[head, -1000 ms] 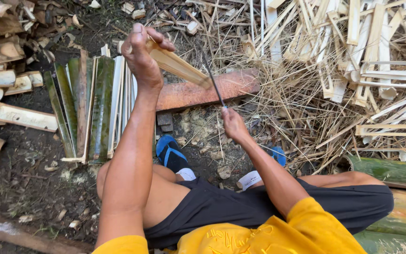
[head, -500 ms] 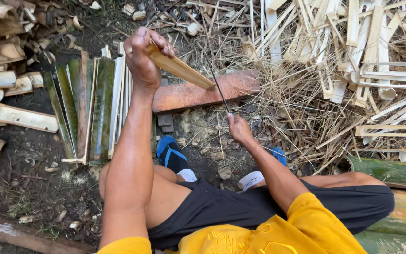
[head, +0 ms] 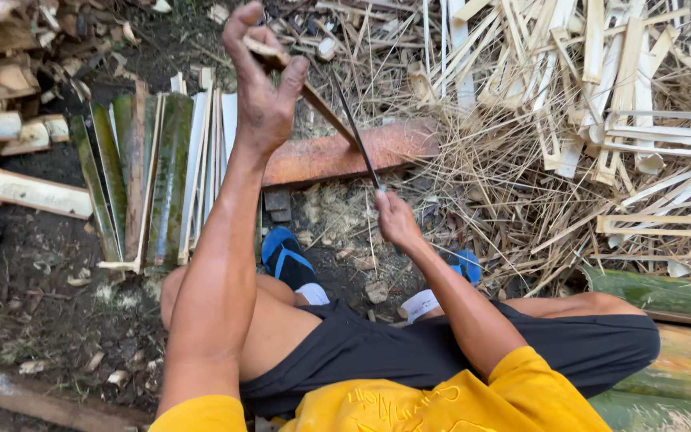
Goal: The person sits on the ground and uses a machete to split bamboo strips into thinner slats. They repeatedly pick up a strip, position it on a brick, and strike it with the machete to split it, then place the resulting slats into a pile.
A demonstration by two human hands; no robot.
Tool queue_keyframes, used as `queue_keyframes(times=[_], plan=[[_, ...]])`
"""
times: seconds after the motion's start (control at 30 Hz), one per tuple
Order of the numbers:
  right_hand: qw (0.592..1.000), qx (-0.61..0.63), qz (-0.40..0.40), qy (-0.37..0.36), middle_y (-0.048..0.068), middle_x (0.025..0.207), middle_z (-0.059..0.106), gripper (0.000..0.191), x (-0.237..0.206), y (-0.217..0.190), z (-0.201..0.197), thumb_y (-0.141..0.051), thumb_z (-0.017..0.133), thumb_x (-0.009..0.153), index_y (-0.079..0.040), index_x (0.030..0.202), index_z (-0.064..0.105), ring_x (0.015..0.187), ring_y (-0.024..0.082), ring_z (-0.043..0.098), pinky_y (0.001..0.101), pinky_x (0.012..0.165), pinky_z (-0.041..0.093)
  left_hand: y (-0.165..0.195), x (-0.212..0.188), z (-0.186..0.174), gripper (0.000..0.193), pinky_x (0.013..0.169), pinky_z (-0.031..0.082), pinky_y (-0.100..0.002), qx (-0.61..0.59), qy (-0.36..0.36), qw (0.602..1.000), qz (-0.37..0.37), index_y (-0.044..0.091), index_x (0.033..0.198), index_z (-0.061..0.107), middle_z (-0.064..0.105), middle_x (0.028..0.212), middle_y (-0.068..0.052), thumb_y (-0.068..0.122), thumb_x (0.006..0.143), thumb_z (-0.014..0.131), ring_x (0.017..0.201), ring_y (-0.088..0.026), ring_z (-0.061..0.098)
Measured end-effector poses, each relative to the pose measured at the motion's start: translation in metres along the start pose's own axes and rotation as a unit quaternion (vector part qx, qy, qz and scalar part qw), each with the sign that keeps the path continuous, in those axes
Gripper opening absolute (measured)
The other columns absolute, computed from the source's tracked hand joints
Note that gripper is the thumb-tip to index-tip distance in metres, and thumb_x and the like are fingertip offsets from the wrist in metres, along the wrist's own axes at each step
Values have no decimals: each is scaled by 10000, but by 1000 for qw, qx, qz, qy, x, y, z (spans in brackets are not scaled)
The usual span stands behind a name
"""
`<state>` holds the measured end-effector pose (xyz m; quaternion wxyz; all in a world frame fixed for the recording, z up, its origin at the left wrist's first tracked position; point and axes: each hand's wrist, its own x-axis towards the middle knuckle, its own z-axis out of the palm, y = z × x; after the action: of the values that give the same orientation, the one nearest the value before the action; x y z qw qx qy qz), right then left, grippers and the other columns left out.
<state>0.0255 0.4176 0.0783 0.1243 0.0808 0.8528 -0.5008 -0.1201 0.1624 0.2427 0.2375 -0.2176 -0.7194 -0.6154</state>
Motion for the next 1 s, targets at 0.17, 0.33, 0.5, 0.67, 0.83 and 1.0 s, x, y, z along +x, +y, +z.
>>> queue_keyframes(times=[0.17,0.33,0.5,0.67,0.83,1.0], plan=[[990,61,-130,-14,63,585,513,422,-24,-43,-6,-435,410,1078,-58,946,544,514,190,529,394,500,437,3,-3,11,570,898,556,-318,1,-7,1000,-5,236,1346,323,441,1112,4,450,1053,762,984,-120,520],[997,-5,-57,47,81,632,556,468,5,8,19,-446,407,1091,-52,897,568,550,211,553,409,549,456,2,-5,11,531,884,570,-317,-9,10,1000,-8,240,1348,324,448,1097,-3,414,1073,743,963,-121,544],[995,-19,96,-10,112,675,585,497,32,54,4,-471,409,1065,-46,887,593,575,249,564,450,577,466,-7,6,23,530,946,650,-361,25,78,997,0,217,1349,305,477,1178,-16,433,1050,685,1039,-152,613],[993,-20,-110,44,119,694,571,532,26,38,23,-476,389,1107,-19,911,576,636,232,562,438,594,483,-17,10,32,486,901,551,-393,72,224,972,16,182,1337,337,458,1172,-37,360,1065,698,997,-176,571],[996,17,81,35,62,671,570,460,34,34,38,-484,368,1076,-87,951,566,498,175,531,402,451,458,-19,5,25,457,901,524,-386,73,243,967,7,186,1342,342,469,1200,-33,281,1087,709,996,-179,574],[987,25,157,-11,58,563,504,573,47,55,11,-534,400,1074,-20,886,572,388,182,473,399,381,412,-16,14,19,505,934,536,-427,86,286,953,50,172,1390,324,473,1265,-63,280,1054,685,1095,-225,573]])
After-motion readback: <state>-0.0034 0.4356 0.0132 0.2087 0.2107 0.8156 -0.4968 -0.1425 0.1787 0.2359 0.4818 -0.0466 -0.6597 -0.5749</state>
